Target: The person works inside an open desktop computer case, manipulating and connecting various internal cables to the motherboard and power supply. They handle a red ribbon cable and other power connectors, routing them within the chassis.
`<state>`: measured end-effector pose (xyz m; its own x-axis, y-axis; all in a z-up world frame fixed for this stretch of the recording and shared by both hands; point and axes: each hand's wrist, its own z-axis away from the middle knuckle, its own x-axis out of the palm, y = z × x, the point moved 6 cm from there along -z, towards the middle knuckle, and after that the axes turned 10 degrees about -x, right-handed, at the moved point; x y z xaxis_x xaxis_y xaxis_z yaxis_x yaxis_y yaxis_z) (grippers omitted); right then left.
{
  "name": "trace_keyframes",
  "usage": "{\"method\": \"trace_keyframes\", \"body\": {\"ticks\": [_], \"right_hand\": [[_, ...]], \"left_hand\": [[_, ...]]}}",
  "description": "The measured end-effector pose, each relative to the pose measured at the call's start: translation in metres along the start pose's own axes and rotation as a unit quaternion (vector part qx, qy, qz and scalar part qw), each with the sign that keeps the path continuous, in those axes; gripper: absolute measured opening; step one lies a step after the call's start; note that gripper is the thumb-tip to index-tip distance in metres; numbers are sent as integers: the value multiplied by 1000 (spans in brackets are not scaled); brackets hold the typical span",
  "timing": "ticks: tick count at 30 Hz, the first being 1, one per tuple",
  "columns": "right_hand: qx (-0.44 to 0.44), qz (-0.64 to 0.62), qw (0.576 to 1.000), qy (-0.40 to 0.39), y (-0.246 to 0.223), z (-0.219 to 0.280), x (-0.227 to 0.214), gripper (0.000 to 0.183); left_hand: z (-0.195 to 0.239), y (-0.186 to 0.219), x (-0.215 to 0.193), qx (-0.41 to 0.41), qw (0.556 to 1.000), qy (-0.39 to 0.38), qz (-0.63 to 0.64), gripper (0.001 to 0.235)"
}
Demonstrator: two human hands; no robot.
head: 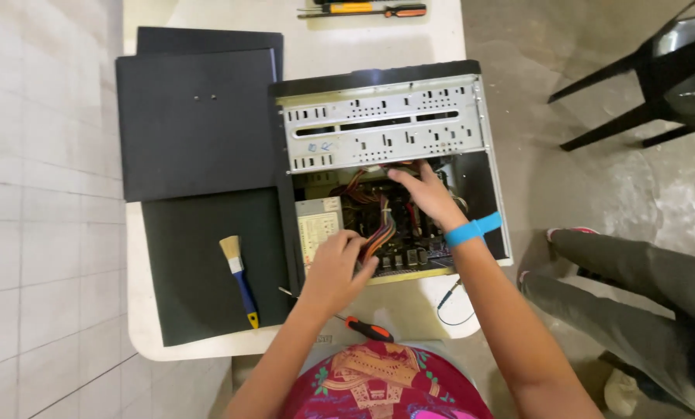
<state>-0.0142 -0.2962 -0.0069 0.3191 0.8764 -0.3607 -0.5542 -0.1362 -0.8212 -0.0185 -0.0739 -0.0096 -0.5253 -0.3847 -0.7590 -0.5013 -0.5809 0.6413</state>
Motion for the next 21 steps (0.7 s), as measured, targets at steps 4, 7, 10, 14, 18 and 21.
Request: {"method": "trace_keyframes", "body": {"ticks": [4,7,10,14,18,21], "right_hand": [[-15,-27,999,39,44,-22,4,111],[-77,-151,985,41,16,-10,4,93],[-31,-137,989,36,-4,1,0,69],[-40,-15,999,23,7,2,-9,69],[-114,0,994,0,23,5,-15,35],[-241,50,969,-15,7,16,-17,26]], "left_hand": [[0,18,-12,-44,996,-71,12,47],[-6,32,-9,-109,980,-134,95,52],[-23,31,20,-164,948,-118,245,53],[-52,22,76,-181,935,-117,281,51],[-54,49,21,-133,989,-7,-62,60],[-59,50,-26,-117,990,75,-35,35]]}}
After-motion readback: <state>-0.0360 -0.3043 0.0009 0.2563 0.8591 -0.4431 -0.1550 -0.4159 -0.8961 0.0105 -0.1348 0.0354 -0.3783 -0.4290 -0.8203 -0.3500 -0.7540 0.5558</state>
